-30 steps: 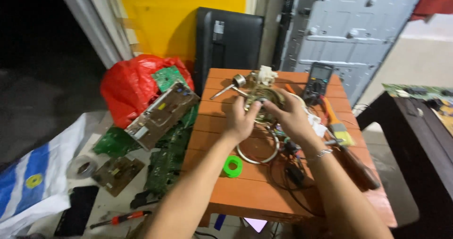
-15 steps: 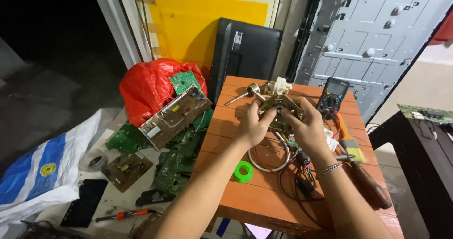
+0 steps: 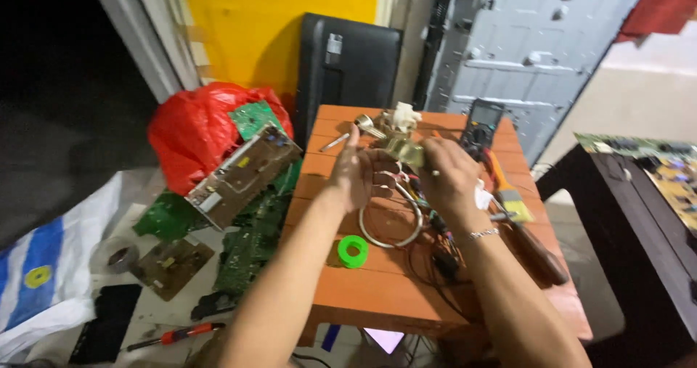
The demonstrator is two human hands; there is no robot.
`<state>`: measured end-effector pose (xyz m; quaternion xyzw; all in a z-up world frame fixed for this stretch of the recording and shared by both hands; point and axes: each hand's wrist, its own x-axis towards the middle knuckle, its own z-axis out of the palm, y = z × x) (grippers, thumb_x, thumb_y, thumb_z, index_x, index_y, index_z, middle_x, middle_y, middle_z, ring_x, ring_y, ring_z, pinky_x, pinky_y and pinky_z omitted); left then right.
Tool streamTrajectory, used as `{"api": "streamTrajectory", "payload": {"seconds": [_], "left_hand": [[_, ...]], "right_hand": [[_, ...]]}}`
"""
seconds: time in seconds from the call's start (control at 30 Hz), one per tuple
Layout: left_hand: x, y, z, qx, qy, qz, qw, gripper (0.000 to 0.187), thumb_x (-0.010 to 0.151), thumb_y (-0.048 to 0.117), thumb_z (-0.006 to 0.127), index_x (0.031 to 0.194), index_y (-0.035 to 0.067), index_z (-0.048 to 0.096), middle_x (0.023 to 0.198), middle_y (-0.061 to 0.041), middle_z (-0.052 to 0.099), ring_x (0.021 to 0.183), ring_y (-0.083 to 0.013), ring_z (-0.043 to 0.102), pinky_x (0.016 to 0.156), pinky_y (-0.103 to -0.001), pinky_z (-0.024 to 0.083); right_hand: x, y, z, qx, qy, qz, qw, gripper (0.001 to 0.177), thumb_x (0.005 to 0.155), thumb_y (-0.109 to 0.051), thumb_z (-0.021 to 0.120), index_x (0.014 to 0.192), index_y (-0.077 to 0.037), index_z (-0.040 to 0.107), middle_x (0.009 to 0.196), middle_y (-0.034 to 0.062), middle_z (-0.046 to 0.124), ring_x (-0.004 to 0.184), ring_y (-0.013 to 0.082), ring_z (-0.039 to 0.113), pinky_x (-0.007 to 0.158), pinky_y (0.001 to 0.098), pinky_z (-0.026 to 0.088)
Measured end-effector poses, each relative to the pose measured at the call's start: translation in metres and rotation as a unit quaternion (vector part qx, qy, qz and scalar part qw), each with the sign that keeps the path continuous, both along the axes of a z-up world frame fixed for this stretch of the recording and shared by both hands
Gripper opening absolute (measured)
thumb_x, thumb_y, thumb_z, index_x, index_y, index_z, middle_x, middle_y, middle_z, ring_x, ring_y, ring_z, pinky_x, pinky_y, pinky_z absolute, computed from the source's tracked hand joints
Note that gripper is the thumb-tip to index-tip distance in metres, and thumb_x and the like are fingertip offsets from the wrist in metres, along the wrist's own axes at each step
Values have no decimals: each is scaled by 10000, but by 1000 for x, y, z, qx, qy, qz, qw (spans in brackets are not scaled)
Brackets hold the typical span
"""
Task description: The person cleans a disassembled motor component with a white cloth and then reassembles the parts by hand. They handle the motor housing, rotor, and wires on a wooden table cluttered with tools and electronic parts.
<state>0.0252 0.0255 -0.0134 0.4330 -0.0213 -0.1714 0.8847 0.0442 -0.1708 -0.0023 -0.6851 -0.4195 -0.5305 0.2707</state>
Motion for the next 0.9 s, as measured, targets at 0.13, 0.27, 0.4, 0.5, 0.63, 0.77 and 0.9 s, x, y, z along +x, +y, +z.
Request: {"api": "streamTrajectory", "payload": {"seconds": [0.13, 0.27, 0.4, 0.5, 0.63, 0.77, 0.9], "left_hand": [[-7, 11, 11, -76, 8, -93, 993, 1010, 807, 931, 347, 1014, 4, 689, 904, -198, 759, 717, -301, 763, 597, -434, 641], [-31, 8, 43, -175, 27, -90, 980, 657, 845, 594, 641, 993, -45, 668, 809, -233, 719, 741, -409, 750, 713, -600, 620], [-8, 16, 13, -201, 20, -51, 978, 342, 882, 211, 665, 1138, -16, 664, 1088, -205, 713, 952, -373, 719, 822, -651, 596], [-2, 19, 5, -214, 23, -48, 975, 350, 869, 184, 649, 1170, 7, 673, 1151, -206, 713, 1020, -355, 712, 919, -646, 563], [-19, 8, 33, -179, -6, -44, 983, 450, 873, 317, 749, 1171, -12, 675, 1106, -194, 723, 956, -323, 738, 858, -539, 623], [-18, 9, 28, -163, 33, -17, 986, 289, 834, 190, 746, 1079, 53, 680, 1041, -116, 740, 871, -260, 744, 709, -333, 633], [-22, 9, 40, -133, 20, 17, 991, 226, 807, 227, 773, 983, 143, 658, 879, 11, 732, 743, -152, 735, 495, -100, 502]], "right_hand": [[11, -2, -5, -47, -31, 21, 998, 270, 860, -238, 724, 1086, -91, 736, 981, 92, 699, 785, 301, 697, 695, 421, 575], [-3, 5, 17, -74, -84, 39, 993, 239, 931, -122, 527, 1023, -73, 742, 953, 102, 684, 839, 327, 719, 711, 406, 577], [-15, 12, 31, -70, -118, 63, 989, 224, 1014, -96, 514, 965, -45, 726, 930, 145, 686, 854, 387, 728, 714, 442, 590], [-17, 14, 33, -59, -117, 68, 989, 223, 1037, -96, 530, 955, -43, 731, 929, 147, 695, 884, 395, 733, 756, 456, 597], [-16, 14, 31, -53, -115, 74, 989, 250, 1047, -121, 507, 956, -43, 726, 945, 152, 694, 914, 397, 739, 782, 465, 598], [-19, 16, 30, -61, -123, 59, 989, 185, 1026, -153, 581, 977, -80, 744, 978, 141, 713, 941, 377, 741, 807, 433, 593], [-18, 20, 35, -78, -95, 52, 991, 273, 832, -69, 803, 1097, -41, 743, 1130, 217, 712, 1073, 446, 699, 895, 503, 567]]}}
